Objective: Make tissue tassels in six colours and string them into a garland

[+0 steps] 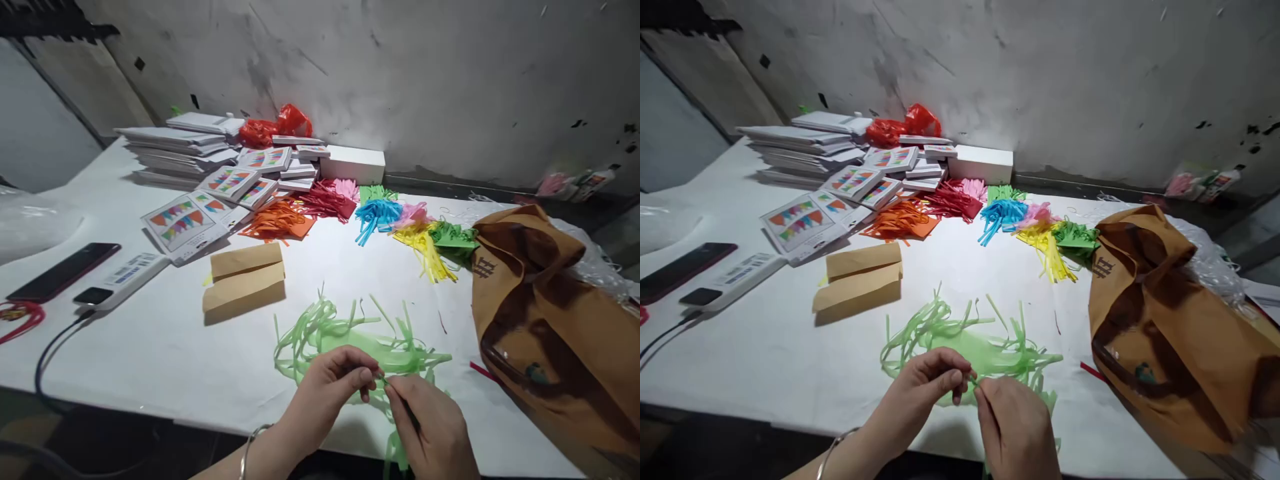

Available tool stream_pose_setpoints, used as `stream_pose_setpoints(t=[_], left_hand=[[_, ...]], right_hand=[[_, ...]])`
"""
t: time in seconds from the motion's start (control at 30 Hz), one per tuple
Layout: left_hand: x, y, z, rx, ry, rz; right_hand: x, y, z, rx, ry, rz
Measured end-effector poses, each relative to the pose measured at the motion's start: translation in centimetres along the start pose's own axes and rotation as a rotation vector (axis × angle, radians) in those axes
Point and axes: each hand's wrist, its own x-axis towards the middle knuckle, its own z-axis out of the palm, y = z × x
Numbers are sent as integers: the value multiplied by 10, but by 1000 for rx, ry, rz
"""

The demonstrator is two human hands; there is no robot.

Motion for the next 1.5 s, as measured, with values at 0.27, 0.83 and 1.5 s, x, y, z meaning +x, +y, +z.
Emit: stream_pose_setpoints(t=[0.27,0.83,1.5], left_hand=[[-10,-5,-22,335,20,266],[-26,5,-38,852,-194,530],[-27,-2,-41,857,-155,439]], right_hand=[[13,-10,2,184,-195,122],[17,-16,9,168,-274,147],[1,-19,25,251,-242,208]])
